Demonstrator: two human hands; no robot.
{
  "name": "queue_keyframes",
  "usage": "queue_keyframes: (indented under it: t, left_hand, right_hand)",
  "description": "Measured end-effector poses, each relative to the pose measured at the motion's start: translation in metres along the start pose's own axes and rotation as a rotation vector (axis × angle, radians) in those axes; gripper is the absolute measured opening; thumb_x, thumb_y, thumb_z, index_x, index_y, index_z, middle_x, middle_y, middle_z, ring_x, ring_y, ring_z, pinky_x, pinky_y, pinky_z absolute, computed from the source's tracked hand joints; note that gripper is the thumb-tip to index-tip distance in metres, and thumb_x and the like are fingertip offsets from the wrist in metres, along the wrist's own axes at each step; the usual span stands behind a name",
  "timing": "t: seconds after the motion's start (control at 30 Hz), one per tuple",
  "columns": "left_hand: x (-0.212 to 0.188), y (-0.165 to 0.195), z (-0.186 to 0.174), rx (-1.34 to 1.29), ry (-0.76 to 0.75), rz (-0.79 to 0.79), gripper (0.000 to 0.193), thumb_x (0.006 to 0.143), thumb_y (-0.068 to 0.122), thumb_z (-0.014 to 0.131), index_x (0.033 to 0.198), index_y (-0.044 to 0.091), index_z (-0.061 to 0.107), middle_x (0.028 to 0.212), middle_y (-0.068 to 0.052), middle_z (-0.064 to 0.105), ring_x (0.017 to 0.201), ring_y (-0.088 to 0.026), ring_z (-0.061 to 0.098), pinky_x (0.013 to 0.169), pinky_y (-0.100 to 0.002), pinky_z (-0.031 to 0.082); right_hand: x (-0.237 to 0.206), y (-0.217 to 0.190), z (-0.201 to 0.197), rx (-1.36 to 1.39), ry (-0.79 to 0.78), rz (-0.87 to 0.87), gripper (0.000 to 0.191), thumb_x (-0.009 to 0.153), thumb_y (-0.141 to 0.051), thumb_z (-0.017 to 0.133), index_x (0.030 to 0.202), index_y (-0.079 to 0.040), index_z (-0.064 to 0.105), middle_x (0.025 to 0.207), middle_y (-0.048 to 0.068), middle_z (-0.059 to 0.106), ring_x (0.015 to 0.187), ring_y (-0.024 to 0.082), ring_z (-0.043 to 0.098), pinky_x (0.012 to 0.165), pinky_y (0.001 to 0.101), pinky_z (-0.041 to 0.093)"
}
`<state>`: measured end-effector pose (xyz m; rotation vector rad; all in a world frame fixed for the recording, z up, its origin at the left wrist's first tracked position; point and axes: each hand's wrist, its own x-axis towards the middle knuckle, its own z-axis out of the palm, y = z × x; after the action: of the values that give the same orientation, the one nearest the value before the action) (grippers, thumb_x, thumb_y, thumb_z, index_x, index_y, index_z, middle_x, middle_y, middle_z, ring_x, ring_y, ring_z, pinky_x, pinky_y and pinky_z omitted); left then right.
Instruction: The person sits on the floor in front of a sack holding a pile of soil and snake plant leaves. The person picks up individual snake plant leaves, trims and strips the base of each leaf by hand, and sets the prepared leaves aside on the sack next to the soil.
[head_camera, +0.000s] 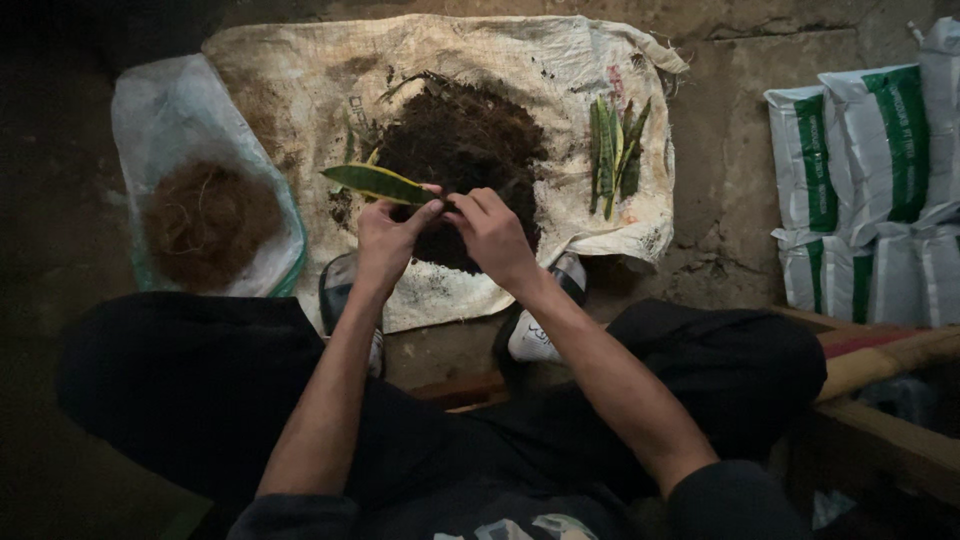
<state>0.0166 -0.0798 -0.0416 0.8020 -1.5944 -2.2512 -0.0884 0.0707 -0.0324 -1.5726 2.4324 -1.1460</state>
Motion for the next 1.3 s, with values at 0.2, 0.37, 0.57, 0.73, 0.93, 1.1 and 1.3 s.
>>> queue_keyframes:
  t: [0.2, 0.37, 0.57, 0.73, 0.93, 1.1, 1.3]
  left_hand:
    - [0.0, 0.001, 0.0, 0.285, 0.046, 0.113, 0.026, 0.092, 0.016, 0.082, 0.116, 0.006, 0.078, 0.101, -0.002, 0.079, 0.091, -0.007, 0.071, 0.082, -0.026, 0.057]
    - [0.003, 0.003, 0.001, 0.322, 0.12, 0.003, 0.029, 0.09, 0.018, 0.081, 0.117, 0.008, 0.079, 0.097, -0.003, 0.08, 0.084, -0.007, 0.071, 0.076, -0.025, 0.057]
    - [-0.001, 0.008, 0.004, 0.232, 0.088, -0.01, 0.029, 0.091, 0.018, 0.079, 0.117, 0.006, 0.078, 0.095, -0.003, 0.08, 0.084, -0.007, 0.073, 0.075, -0.024, 0.059]
    - [-0.001, 0.005, 0.006, 0.199, 0.068, 0.024, 0.028, 0.091, 0.019, 0.081, 0.116, 0.006, 0.078, 0.094, -0.003, 0.079, 0.084, -0.006, 0.07, 0.075, -0.024, 0.057]
    - [0.003, 0.0, 0.006, 0.353, 0.093, 0.075, 0.027, 0.09, 0.02, 0.082, 0.114, 0.01, 0.08, 0.095, -0.002, 0.081, 0.084, -0.006, 0.071, 0.075, -0.025, 0.058]
    - [0.002, 0.001, 0.005, 0.415, 0.135, 0.021, 0.026, 0.089, 0.021, 0.082, 0.112, 0.01, 0.08, 0.093, -0.005, 0.08, 0.081, -0.009, 0.074, 0.07, -0.027, 0.059]
    - [0.003, -0.007, 0.008, 0.224, 0.061, 0.034, 0.026, 0.093, 0.023, 0.08, 0.115, 0.01, 0.079, 0.094, -0.004, 0.08, 0.084, -0.007, 0.072, 0.075, -0.025, 0.057]
  right_hand:
    - [0.001, -0.003, 0.002, 0.01, -0.101, 0.128, 0.018, 0.102, -0.01, 0.068, 0.116, 0.001, 0.065, 0.101, 0.014, 0.062, 0.088, 0.031, 0.064, 0.074, 0.041, 0.053]
    - [0.013, -0.012, -0.012, -0.067, -0.039, -0.014, 0.039, 0.098, -0.019, 0.071, 0.13, 0.0, 0.061, 0.1, 0.012, 0.062, 0.091, 0.033, 0.062, 0.078, 0.0431, 0.053]
    - [0.015, -0.021, -0.014, -0.221, -0.029, -0.068, 0.037, 0.098, -0.017, 0.072, 0.129, -0.002, 0.061, 0.094, 0.011, 0.058, 0.085, 0.029, 0.06, 0.073, 0.0414, 0.052]
    - [0.011, -0.015, -0.011, -0.209, 0.005, -0.117, 0.021, 0.098, -0.009, 0.07, 0.116, -0.002, 0.062, 0.092, 0.01, 0.057, 0.084, 0.029, 0.058, 0.072, 0.0412, 0.051]
    - [0.017, -0.014, -0.016, -0.12, -0.049, -0.05, 0.011, 0.097, -0.01, 0.071, 0.104, -0.004, 0.065, 0.086, 0.009, 0.058, 0.081, 0.029, 0.06, 0.069, 0.0415, 0.051]
    - [0.019, -0.018, -0.02, -0.12, -0.046, -0.099, 0.035, 0.086, -0.02, 0.075, 0.111, 0.002, 0.064, 0.09, 0.012, 0.059, 0.083, 0.032, 0.06, 0.068, 0.0418, 0.052]
    - [0.016, -0.011, -0.013, -0.137, -0.093, -0.021, 0.01, 0.099, -0.012, 0.071, 0.103, -0.005, 0.065, 0.086, 0.008, 0.059, 0.08, 0.028, 0.062, 0.068, 0.0413, 0.053]
